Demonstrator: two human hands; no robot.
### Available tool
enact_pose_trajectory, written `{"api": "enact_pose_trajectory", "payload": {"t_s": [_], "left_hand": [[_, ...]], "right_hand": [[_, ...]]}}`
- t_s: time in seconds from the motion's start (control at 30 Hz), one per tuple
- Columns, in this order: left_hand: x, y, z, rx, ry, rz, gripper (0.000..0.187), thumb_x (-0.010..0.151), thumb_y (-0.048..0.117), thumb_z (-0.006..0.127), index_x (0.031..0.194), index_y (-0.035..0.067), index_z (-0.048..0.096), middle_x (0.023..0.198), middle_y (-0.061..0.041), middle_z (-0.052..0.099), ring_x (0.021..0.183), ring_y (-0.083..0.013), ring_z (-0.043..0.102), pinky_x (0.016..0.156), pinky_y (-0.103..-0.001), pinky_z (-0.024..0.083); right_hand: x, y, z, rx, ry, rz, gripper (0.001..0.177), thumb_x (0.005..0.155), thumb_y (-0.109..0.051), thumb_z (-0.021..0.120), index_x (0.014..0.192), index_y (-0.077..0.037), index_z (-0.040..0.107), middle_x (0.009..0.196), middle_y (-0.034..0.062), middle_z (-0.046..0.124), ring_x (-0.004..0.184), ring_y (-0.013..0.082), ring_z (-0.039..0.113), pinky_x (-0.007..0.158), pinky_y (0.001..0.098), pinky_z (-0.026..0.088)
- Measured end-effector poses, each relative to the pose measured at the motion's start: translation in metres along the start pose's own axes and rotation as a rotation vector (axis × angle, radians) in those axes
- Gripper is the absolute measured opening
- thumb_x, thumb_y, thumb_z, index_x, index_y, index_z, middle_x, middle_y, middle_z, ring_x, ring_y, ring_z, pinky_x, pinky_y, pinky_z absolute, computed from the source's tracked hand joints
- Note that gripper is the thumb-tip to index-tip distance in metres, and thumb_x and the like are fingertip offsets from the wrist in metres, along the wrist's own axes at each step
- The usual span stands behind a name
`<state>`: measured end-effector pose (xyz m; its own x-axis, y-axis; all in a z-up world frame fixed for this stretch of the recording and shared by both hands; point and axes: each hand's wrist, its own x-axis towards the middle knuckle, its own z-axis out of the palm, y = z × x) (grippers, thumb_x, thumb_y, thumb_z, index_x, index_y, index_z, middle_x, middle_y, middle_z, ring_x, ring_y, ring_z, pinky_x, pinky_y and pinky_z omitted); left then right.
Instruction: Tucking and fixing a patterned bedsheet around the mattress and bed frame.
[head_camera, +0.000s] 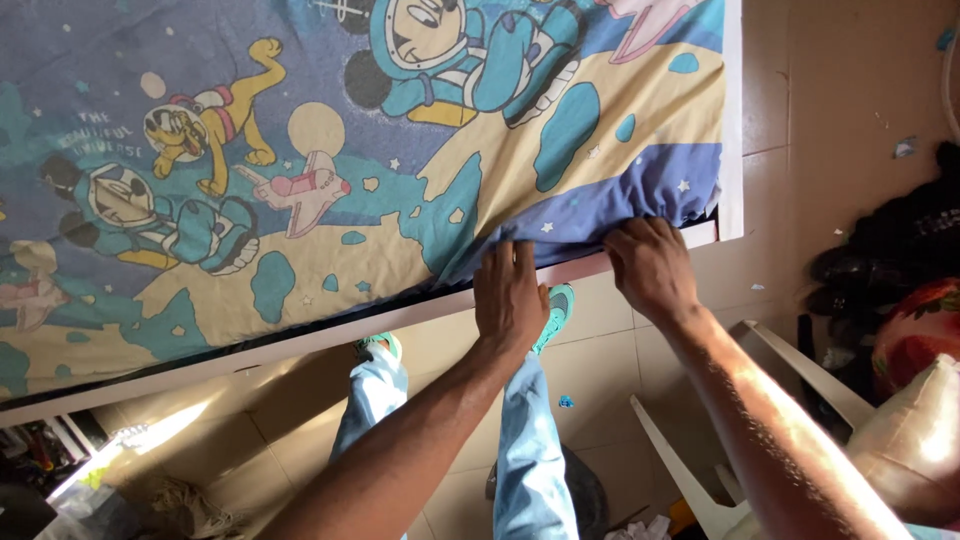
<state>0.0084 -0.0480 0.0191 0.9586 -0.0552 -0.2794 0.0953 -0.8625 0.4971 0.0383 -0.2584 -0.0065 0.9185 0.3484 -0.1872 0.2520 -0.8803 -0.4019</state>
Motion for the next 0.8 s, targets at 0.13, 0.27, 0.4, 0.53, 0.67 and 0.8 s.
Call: {"api": "enact_pose_trajectory", "payload": {"t_s": [0.13,0.27,0.4,0.53,0.67,0.8], "left_hand": [[-0.009,-0.013,0.021,-0.003,-0.206,0.037,0.077,0.068,0.019,0.088,0.133,0.002,0.05,0.119,-0.016,0.054,0.112,-0.0365,0.054,0.095,-0.049,0.045],[-0.004,-0.014,0.036,-0.058,-0.304,0.106,0.09,0.055,0.031,0.096,0.129,0.002,0.053,0.12,-0.016,0.055,0.115,-0.0361,0.053,0.099,-0.048,0.044],[0.008,-0.022,0.048,-0.087,-0.407,0.095,0.1,0.05,0.04,0.098,0.131,0.003,0.054,0.125,-0.016,0.058,0.119,-0.0363,0.055,0.101,-0.047,0.045],[0.024,-0.029,0.061,-0.067,-0.516,0.093,0.1,0.053,0.047,0.097,0.132,0.003,0.054,0.128,-0.014,0.06,0.125,-0.0334,0.056,0.105,-0.046,0.045],[0.032,-0.019,0.049,-0.045,-0.597,0.038,0.104,0.053,0.054,0.095,0.135,0.004,0.054,0.133,-0.015,0.059,0.127,-0.033,0.055,0.105,-0.048,0.044],[0.037,-0.007,0.044,-0.016,-0.724,-0.09,0.096,0.059,0.062,0.09,0.13,0.006,0.059,0.131,-0.014,0.064,0.128,-0.0316,0.058,0.108,-0.047,0.044]], "right_hand": [[-0.002,-0.008,-0.008,-0.02,-0.041,0.086,0.012,0.089,-0.011,0.071,0.1,-0.01,0.075,0.102,0.0073,0.068,0.102,0.0327,0.06,0.092,0.0444,0.049],[-0.004,-0.024,-0.022,-0.001,-0.042,0.116,0.028,0.085,-0.018,0.074,0.111,-0.007,0.072,0.11,0.0123,0.067,0.107,0.0355,0.06,0.094,0.0459,0.049],[-0.003,-0.036,-0.023,0.097,-0.044,-0.07,0.045,0.084,-0.026,0.074,0.122,-0.005,0.068,0.122,0.0145,0.065,0.118,0.0368,0.057,0.099,0.0461,0.047],[0.005,-0.022,-0.012,0.006,-0.122,-0.117,0.053,0.079,-0.037,0.075,0.123,-0.007,0.069,0.13,0.0179,0.063,0.116,0.0376,0.056,0.097,0.0465,0.045],[0.013,-0.015,-0.009,-0.111,-0.406,0.09,0.044,0.09,-0.047,0.066,0.122,-0.017,0.071,0.122,0.0074,0.066,0.119,0.0306,0.057,0.105,0.0444,0.044],[0.025,-0.009,0.0,-0.141,-0.516,0.161,0.049,0.092,-0.059,0.056,0.12,-0.022,0.073,0.126,0.0052,0.066,0.124,0.0285,0.057,0.107,0.0445,0.041]]}}
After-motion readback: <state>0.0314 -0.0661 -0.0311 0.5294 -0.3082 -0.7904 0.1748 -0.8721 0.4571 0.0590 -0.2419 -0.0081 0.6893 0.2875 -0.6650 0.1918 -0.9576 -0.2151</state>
